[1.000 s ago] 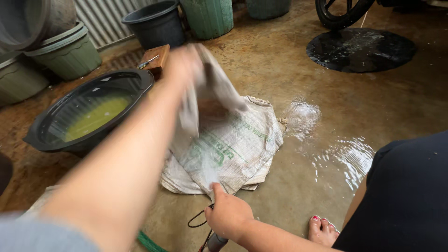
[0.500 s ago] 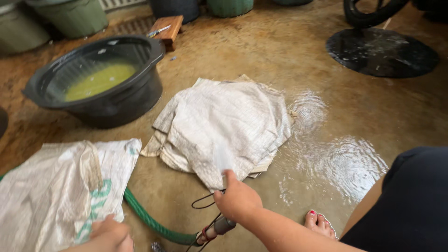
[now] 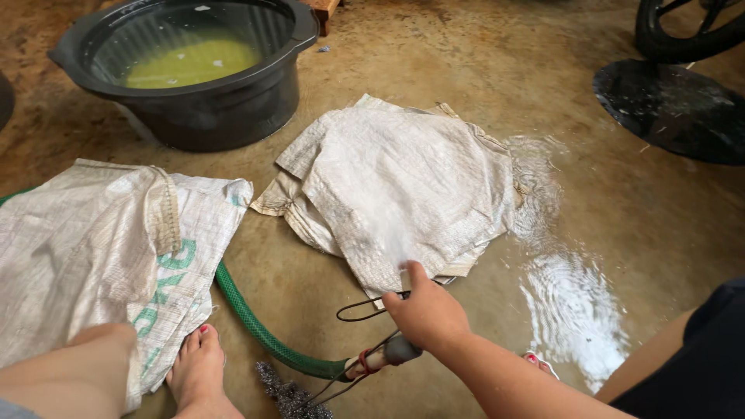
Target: The person washes several large woven sacks on a wet concrete floor. They use a hose to spray water onto the sacks and a metal scrubber to scrub the surfaces. The person repeatedly flips the sacks over to clean both sides and rinses them thoroughly.
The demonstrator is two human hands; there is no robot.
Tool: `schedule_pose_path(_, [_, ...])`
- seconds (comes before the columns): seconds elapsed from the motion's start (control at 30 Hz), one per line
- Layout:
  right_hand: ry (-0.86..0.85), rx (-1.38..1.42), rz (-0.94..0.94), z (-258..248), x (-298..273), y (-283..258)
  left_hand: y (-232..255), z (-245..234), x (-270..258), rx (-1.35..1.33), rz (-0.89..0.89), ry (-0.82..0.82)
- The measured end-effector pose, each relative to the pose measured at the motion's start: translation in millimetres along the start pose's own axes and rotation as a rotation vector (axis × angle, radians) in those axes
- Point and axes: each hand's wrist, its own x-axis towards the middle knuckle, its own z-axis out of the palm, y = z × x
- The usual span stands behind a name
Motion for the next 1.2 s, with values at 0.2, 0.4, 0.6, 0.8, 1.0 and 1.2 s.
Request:
schedule_pose_path(0.2, [-0.027,0.008,0.017,0,3,-8,95,-162,37,-0.151,-0.017,0.21])
schedule_pose_path(0.4, [0.009,0.033,-0.039,-6,-9,-12,356,-267,97,-0.281,0.415,0.142])
schedule_pose_path(0.6, [0.065,0.045,-0.105,-9,-17,-8,508,-80,29,-0.474,0.881,-0.652])
schedule_pose_path(0.8, [0.02,0.125,-0.047,-9,-13,10,385,55,-32,0.328,0.993,-0.571])
schedule_pose_path(1.0, [-0.064,0.128,-0.12,2,-17,19,322,13,-96,0.894,0.953,-0.663])
schedule_pose_path(1.2, [-0.13,0.134,-0.14,2,-24,17,321,34,-94,1.183,1.364,-0.544])
